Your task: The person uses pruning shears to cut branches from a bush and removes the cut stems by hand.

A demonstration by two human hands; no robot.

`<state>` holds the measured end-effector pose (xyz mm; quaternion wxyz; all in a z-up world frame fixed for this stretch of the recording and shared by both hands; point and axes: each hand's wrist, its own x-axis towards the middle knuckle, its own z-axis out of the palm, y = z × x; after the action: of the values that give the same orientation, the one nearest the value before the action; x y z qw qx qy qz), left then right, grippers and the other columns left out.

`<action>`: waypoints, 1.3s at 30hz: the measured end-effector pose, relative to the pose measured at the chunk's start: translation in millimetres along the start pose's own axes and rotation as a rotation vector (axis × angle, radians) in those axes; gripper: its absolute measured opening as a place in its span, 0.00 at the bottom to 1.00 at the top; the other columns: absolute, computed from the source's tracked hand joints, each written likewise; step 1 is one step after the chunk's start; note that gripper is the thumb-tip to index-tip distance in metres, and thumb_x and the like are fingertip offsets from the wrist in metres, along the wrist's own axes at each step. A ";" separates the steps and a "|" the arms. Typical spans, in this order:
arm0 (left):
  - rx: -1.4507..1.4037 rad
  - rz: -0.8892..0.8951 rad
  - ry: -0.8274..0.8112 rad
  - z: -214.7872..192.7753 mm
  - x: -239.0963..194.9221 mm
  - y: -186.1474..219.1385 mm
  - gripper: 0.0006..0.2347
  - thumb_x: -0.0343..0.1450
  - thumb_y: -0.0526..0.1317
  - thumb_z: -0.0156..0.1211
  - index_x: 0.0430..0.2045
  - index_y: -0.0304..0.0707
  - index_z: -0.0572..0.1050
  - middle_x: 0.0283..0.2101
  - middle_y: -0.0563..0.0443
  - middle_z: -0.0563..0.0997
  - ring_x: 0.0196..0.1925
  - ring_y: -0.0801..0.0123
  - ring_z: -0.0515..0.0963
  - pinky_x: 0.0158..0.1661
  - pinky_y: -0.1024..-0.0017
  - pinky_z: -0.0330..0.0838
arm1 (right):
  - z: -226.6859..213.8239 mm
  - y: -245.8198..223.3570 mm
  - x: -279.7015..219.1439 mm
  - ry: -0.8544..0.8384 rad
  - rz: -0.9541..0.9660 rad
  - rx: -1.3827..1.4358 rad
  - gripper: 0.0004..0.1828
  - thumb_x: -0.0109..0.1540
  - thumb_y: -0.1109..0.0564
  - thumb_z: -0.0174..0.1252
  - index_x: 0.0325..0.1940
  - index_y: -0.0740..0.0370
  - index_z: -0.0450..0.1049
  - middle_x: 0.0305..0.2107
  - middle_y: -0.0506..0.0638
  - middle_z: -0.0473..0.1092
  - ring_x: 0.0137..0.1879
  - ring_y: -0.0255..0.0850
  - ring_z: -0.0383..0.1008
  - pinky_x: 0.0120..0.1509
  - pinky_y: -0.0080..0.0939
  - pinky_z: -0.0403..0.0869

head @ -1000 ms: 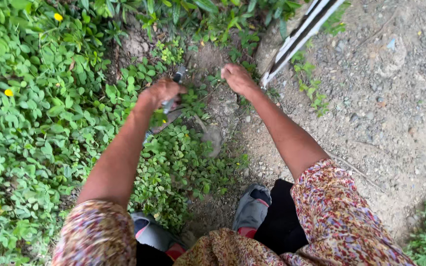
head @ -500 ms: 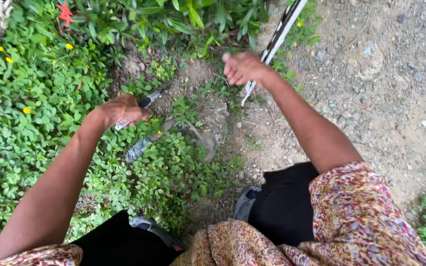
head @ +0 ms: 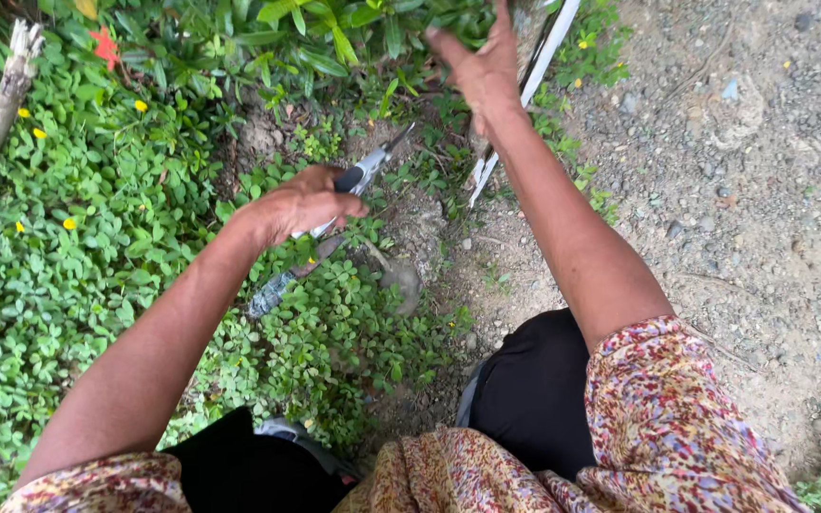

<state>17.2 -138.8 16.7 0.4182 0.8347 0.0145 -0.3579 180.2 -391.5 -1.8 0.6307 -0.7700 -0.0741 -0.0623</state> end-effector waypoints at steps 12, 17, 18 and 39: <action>-0.325 0.033 0.071 0.5 44.2 35.7 0.18 0.67 0.41 0.61 0.49 0.28 0.74 0.33 0.48 0.80 0.36 0.66 0.79 0.39 0.64 0.75 | -34.1 28.4 -0.5 -0.126 0.227 0.455 0.31 0.67 0.68 0.58 0.73 0.63 0.58 0.54 0.67 0.75 0.43 0.47 0.77 0.36 0.41 0.77; -0.095 -0.055 0.114 -12.4 28.1 18.1 0.17 0.69 0.43 0.64 0.43 0.23 0.79 0.35 0.44 0.79 0.37 0.61 0.76 0.42 0.60 0.71 | -22.6 -33.2 -30.2 -0.300 0.349 0.426 0.53 0.57 0.70 0.61 0.75 0.42 0.37 0.47 0.58 0.72 0.42 0.44 0.81 0.38 0.42 0.85; -0.143 -0.041 0.119 -15.5 24.9 17.1 0.17 0.67 0.42 0.64 0.46 0.30 0.76 0.36 0.46 0.80 0.40 0.64 0.77 0.45 0.61 0.66 | -14.9 -37.5 -25.9 -0.229 0.348 0.475 0.46 0.60 0.71 0.62 0.72 0.52 0.43 0.46 0.62 0.72 0.42 0.47 0.81 0.41 0.45 0.86; -0.397 0.083 0.166 -7.7 52.0 62.3 0.07 0.65 0.36 0.62 0.31 0.29 0.77 0.29 0.48 0.81 0.28 0.71 0.81 0.29 0.70 0.79 | -21.5 3.0 -26.2 -0.046 0.169 0.500 0.10 0.66 0.73 0.53 0.51 0.69 0.67 0.35 0.63 0.77 0.34 0.46 0.82 0.36 0.40 0.85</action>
<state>80.5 -188.1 30.9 0.5860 0.7626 0.0845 -0.2606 155.0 -414.1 -5.4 0.8024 -0.5950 -0.0370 0.0285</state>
